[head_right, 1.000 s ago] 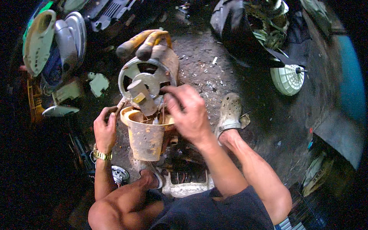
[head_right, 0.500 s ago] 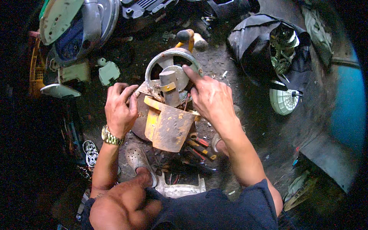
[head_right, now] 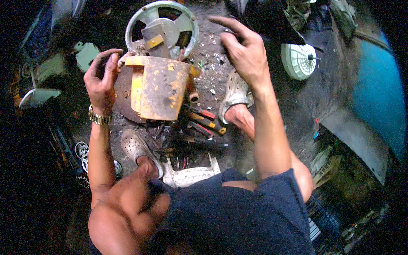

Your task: The person sits on the floor and disassembles a yellow plastic appliance, removing the outer casing and internal components. They use a screwdriver to loosen screws and a hammer to separate parts, then inspect the internal mechanism.

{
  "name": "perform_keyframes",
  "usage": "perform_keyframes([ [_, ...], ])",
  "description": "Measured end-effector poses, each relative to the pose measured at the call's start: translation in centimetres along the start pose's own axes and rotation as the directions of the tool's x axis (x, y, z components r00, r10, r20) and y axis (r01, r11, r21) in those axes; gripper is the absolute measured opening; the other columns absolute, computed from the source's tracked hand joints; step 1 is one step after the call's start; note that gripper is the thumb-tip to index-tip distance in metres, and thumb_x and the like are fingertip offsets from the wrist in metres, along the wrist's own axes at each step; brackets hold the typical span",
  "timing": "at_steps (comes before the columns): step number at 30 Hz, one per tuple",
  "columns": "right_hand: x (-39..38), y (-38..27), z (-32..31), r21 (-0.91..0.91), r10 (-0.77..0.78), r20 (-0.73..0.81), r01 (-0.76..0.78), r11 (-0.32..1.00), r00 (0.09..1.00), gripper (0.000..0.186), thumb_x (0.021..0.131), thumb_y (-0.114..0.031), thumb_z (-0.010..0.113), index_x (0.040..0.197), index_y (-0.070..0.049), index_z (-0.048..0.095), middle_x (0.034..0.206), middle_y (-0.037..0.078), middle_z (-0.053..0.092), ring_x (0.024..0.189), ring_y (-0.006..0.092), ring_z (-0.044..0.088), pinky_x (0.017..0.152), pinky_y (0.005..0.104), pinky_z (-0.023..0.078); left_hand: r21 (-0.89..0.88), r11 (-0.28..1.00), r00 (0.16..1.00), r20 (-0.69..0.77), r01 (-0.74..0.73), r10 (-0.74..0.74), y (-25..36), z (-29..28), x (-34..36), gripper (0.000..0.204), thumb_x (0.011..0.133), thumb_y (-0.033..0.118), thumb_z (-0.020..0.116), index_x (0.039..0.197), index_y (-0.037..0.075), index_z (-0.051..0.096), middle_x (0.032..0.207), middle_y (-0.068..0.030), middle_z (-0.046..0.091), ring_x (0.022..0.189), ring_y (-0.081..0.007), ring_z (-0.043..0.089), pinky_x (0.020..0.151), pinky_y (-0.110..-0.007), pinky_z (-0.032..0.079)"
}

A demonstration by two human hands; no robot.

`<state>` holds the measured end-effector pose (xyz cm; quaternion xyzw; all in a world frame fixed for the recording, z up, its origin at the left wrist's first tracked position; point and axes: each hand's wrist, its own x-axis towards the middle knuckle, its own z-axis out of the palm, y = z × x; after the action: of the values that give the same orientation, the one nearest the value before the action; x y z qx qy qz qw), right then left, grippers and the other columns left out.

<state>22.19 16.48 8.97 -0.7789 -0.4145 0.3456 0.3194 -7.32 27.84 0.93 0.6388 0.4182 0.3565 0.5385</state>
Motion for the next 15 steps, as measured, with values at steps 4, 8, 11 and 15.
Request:
perform_keyframes([
  [4,-6.7,12.2,1.5,-0.008,0.256,-0.251,-0.266,0.964,0.934,0.022,0.093,-0.012,0.060,0.111,-0.007,0.072,0.098,0.009,0.075,0.091,0.0135,0.067,0.082,0.0312,0.053,0.100,0.995,1.000,0.013,0.021,-0.022,0.4,-0.1,-0.4,0.020,0.100,0.017,0.064,0.108,0.001,0.072,0.091,-0.0010,0.072,0.076,-0.0054,0.060,0.067,-0.021,0.047],
  [8,-16.2,19.0,7.4,-0.356,0.496,-0.104,-0.498,0.791,0.862,0.035,0.090,-0.025,0.062,0.119,-0.005,0.060,0.098,0.032,0.068,0.098,0.0438,0.068,0.088,0.0517,0.052,0.121,0.992,1.000,0.015,-0.025,0.024,0.0,0.3,-0.5,0.023,0.100,0.020,0.064,0.110,0.001,0.072,0.085,0.0010,0.069,0.069,-0.0050,0.056,0.061,-0.021,0.044],
  [11,-22.6,22.3,11.5,-0.464,0.362,0.047,-0.300,0.834,0.931,0.024,0.088,-0.020,0.060,0.107,-0.005,0.062,0.089,0.029,0.069,0.086,0.0470,0.069,0.079,0.0569,0.055,0.174,0.984,0.999,0.045,-0.020,0.012,-0.2,0.1,-0.2,0.024,0.101,0.022,0.063,0.112,0.002,0.071,0.084,-0.0004,0.070,0.068,-0.0061,0.058,0.061,-0.022,0.045],
  [15,-27.7,25.2,16.7,-0.604,0.166,0.020,-0.121,0.788,0.986,0.020,0.090,-0.017,0.058,0.106,-0.007,0.063,0.096,0.020,0.068,0.083,0.0388,0.070,0.073,0.0549,0.055,0.363,0.931,0.995,0.063,0.048,-0.076,0.0,-1.4,0.4,0.022,0.100,0.021,0.062,0.109,0.003,0.072,0.087,-0.0051,0.073,0.077,-0.0097,0.067,0.068,-0.027,0.052],
])
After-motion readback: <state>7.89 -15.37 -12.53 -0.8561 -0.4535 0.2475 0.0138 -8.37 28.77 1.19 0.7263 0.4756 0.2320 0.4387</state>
